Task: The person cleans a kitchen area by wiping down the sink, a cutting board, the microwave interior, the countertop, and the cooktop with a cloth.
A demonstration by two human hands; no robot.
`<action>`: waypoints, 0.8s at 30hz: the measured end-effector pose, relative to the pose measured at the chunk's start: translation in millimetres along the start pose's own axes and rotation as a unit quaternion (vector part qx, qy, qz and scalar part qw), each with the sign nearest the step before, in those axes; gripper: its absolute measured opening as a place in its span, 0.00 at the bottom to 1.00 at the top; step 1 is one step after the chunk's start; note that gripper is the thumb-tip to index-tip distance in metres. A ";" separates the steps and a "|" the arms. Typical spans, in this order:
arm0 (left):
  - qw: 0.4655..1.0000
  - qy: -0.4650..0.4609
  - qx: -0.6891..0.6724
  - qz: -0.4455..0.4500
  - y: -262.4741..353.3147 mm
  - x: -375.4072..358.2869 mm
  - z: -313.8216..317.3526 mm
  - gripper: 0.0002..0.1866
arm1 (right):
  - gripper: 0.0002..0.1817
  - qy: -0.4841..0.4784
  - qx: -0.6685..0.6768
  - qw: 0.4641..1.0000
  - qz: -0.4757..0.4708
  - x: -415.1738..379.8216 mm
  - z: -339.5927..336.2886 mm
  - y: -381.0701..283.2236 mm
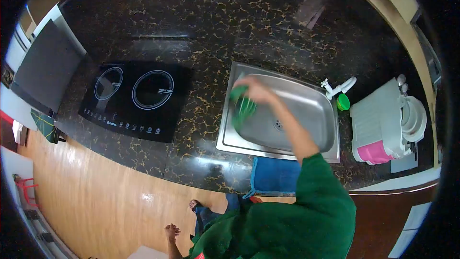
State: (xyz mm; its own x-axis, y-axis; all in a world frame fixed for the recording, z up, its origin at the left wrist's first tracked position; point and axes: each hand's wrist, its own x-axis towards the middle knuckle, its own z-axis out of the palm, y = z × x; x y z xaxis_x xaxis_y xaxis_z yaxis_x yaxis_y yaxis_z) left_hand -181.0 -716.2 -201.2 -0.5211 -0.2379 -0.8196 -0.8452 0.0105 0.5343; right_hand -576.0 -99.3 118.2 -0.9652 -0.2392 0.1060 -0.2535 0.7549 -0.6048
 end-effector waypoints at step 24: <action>0.999 0.022 -0.044 0.000 -33.3 -33.1 9.5 0.16 | 0.11 0.317 -0.166 0.926 0.123 40.2 106.7 88.9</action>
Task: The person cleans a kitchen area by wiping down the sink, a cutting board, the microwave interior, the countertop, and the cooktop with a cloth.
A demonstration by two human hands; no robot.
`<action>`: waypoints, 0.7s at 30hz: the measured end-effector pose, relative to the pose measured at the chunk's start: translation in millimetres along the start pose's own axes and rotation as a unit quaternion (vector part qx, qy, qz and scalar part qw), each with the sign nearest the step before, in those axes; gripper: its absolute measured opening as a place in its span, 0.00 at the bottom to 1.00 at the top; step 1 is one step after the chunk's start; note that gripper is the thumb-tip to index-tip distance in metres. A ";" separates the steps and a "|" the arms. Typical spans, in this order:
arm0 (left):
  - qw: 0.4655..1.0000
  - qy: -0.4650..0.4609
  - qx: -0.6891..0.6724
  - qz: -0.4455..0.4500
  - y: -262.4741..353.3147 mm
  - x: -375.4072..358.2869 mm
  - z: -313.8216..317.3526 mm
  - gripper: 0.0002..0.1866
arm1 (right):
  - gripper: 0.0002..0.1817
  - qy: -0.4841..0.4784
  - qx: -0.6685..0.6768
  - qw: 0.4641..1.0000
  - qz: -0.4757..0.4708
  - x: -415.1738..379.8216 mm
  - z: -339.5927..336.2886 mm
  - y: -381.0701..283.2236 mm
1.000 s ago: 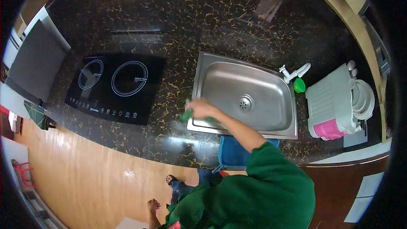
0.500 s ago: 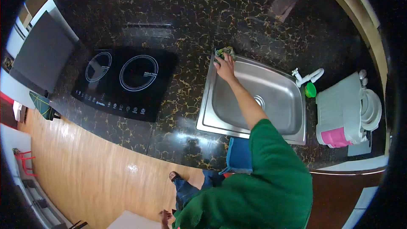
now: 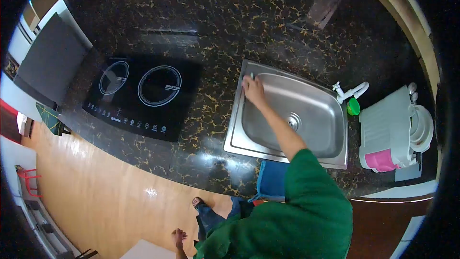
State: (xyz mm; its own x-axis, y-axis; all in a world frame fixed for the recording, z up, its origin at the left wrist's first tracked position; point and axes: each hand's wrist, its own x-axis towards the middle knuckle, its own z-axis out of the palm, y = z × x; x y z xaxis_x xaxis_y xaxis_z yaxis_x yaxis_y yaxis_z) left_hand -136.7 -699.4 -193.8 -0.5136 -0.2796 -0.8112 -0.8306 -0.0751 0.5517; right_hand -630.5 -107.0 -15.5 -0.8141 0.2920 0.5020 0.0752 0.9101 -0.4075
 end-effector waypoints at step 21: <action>0.988 -0.072 0.052 -0.128 -90.1 -6.7 -7.7 0.19 | 0.12 -0.254 0.205 0.945 -0.019 -43.5 -69.5 -5.7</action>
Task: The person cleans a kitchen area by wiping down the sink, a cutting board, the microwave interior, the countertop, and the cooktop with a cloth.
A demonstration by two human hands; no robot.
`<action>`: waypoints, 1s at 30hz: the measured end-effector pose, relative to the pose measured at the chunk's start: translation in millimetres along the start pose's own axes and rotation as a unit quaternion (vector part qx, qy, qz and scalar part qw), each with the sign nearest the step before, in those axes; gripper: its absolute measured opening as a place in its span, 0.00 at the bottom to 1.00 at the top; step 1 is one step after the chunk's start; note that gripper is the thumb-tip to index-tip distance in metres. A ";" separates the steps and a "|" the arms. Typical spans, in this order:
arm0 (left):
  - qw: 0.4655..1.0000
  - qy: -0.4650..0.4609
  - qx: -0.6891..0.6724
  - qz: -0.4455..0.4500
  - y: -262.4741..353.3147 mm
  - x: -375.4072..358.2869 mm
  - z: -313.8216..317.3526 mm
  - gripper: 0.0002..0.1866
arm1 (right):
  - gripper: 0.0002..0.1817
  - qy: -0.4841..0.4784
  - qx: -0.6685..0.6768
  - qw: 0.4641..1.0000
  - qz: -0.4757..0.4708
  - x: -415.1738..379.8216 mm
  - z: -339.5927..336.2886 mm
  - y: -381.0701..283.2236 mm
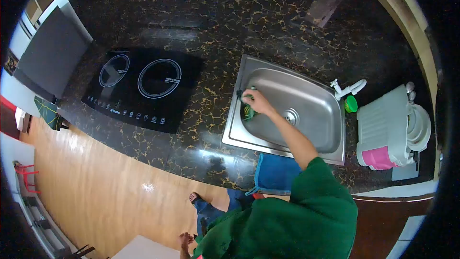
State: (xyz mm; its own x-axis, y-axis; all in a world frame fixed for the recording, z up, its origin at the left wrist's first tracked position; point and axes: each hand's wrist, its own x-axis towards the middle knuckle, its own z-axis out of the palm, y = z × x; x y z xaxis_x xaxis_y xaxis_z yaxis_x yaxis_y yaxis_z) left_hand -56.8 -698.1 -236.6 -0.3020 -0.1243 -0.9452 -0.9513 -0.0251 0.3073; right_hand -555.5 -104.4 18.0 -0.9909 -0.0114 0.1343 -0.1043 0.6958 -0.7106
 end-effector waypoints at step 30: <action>0.992 0.020 0.043 0.117 152.7 2.9 8.6 0.17 | 0.17 -0.296 0.039 0.954 -0.001 -110.6 -13.7 -103.4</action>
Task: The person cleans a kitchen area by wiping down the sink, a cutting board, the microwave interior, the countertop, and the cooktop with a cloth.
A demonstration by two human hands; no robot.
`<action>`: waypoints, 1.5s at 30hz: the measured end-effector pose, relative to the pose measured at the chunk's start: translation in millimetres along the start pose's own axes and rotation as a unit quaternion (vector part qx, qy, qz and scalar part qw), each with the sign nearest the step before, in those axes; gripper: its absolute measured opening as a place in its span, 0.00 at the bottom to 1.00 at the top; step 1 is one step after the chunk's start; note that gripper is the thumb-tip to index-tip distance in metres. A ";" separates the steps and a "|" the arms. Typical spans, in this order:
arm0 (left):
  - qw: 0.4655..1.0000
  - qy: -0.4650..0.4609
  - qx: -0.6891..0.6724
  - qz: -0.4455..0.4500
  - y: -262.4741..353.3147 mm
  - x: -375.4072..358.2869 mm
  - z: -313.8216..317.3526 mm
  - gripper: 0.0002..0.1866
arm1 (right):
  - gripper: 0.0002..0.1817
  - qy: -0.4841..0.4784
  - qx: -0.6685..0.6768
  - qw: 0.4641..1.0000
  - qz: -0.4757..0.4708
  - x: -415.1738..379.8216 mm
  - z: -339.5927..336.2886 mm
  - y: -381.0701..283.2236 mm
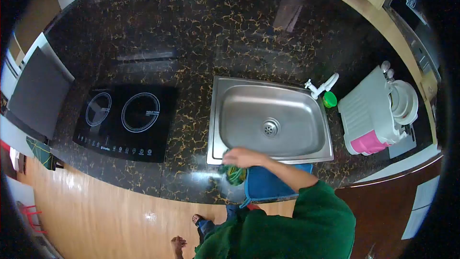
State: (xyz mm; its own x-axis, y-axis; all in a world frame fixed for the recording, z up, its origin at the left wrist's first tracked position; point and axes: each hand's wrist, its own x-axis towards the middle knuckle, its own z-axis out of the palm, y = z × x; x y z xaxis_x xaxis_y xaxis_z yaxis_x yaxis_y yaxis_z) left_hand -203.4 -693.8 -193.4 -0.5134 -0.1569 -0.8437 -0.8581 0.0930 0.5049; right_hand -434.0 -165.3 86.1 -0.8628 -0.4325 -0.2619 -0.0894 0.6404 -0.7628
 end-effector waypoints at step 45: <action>0.996 -0.022 -0.083 0.028 12.8 19.5 42.8 0.15 | 0.19 0.783 -0.048 0.612 0.100 -63.4 -242.8 256.4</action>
State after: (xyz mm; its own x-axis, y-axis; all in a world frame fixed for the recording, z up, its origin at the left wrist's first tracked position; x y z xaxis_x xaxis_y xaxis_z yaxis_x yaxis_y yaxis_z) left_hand -224.5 -653.5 -211.2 -0.5638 -0.1116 -0.8184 -0.8177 -0.0640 0.5720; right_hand -523.0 180.4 50.6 -0.2735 0.7513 0.6006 0.1325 0.6479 -0.7501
